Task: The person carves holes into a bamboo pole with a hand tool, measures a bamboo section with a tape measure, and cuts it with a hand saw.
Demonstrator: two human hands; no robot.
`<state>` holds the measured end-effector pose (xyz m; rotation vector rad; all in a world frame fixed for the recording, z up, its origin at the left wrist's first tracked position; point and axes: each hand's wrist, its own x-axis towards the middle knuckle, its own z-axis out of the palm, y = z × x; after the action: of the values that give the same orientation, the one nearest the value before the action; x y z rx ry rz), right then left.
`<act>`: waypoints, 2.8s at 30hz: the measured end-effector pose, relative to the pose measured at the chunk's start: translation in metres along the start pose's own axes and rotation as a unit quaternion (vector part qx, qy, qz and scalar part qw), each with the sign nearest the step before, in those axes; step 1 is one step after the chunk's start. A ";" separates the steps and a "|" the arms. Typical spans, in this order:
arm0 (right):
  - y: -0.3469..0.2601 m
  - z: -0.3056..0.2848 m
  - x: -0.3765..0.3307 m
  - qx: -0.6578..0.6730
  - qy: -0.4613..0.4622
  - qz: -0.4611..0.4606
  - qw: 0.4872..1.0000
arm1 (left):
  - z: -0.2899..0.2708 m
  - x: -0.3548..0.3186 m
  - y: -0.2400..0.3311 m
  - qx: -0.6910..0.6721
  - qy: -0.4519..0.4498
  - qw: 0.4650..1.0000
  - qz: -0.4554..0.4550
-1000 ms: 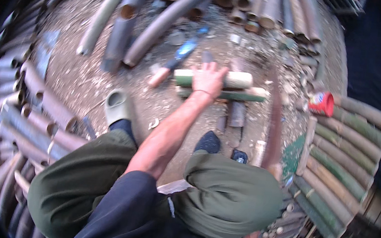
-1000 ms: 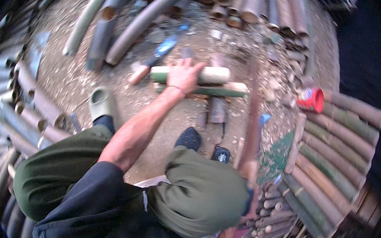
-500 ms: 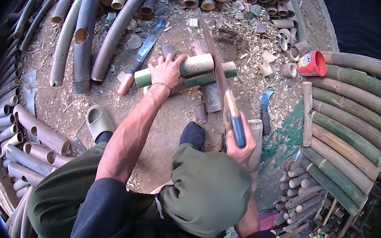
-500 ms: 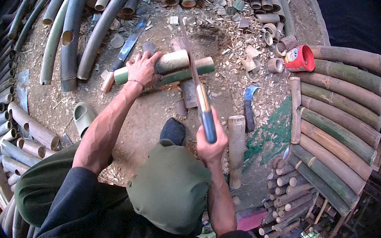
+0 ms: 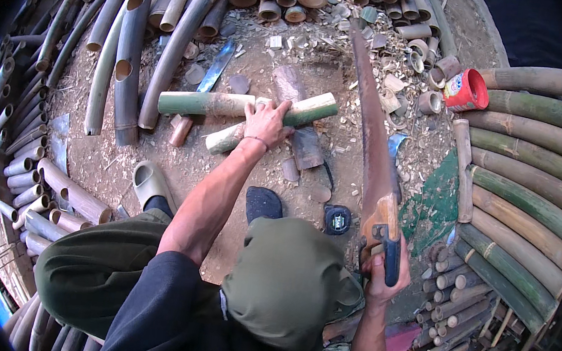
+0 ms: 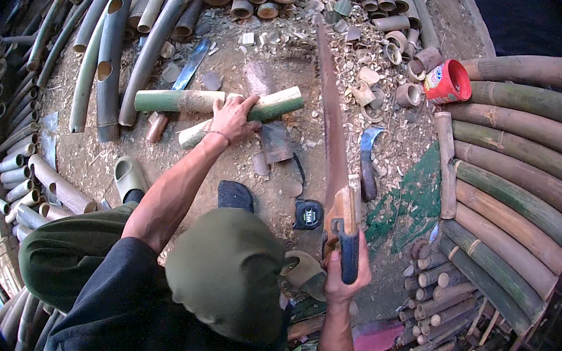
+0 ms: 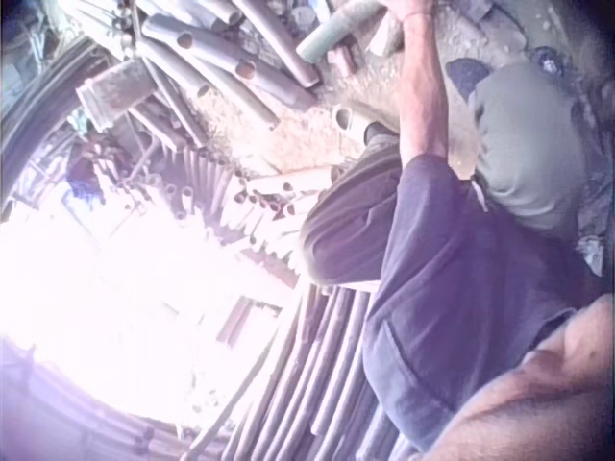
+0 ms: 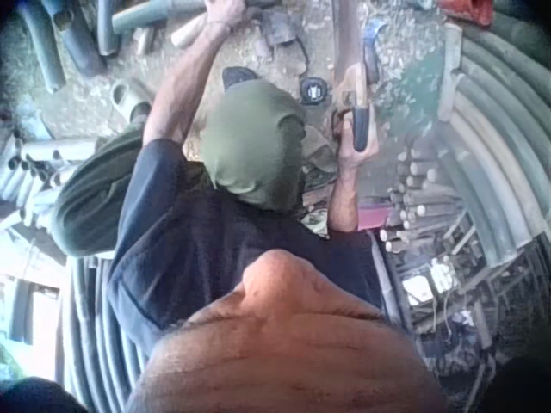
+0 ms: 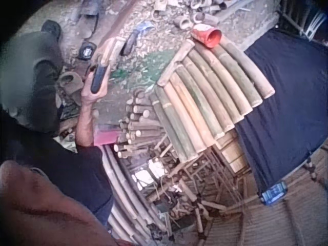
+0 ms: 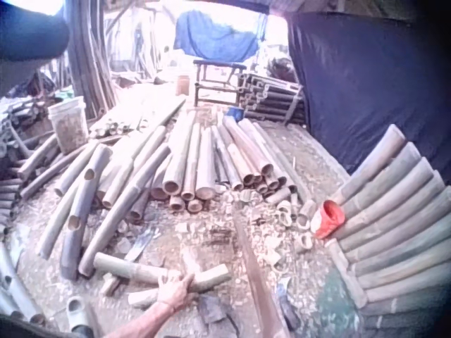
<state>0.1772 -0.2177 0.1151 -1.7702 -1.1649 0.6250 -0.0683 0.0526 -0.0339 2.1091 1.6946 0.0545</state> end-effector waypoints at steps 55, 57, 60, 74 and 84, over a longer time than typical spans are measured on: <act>0.060 0.148 0.071 -0.195 -0.128 -0.123 0.965 | 0.044 0.083 -0.024 -0.103 -0.043 0.989 -0.092; 0.052 0.186 0.113 -0.085 -0.076 -0.136 0.984 | 0.045 0.086 -0.017 -0.119 -0.047 0.988 -0.082; 0.055 0.140 0.066 -0.154 -0.132 -0.110 0.973 | 0.044 0.082 -0.032 -0.111 -0.036 0.989 -0.095; 0.040 0.119 0.053 -0.149 -0.138 -0.070 0.977 | 0.044 0.087 -0.021 -0.106 -0.045 0.989 -0.098; 0.062 0.164 0.092 -0.046 -0.080 -0.089 0.992 | 0.050 0.088 -0.008 -0.124 -0.037 0.987 -0.098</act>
<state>0.1159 -0.0776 -0.0110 -1.6924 -1.4643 0.6230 -0.0388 0.1213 -0.1026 1.7370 1.7447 0.1196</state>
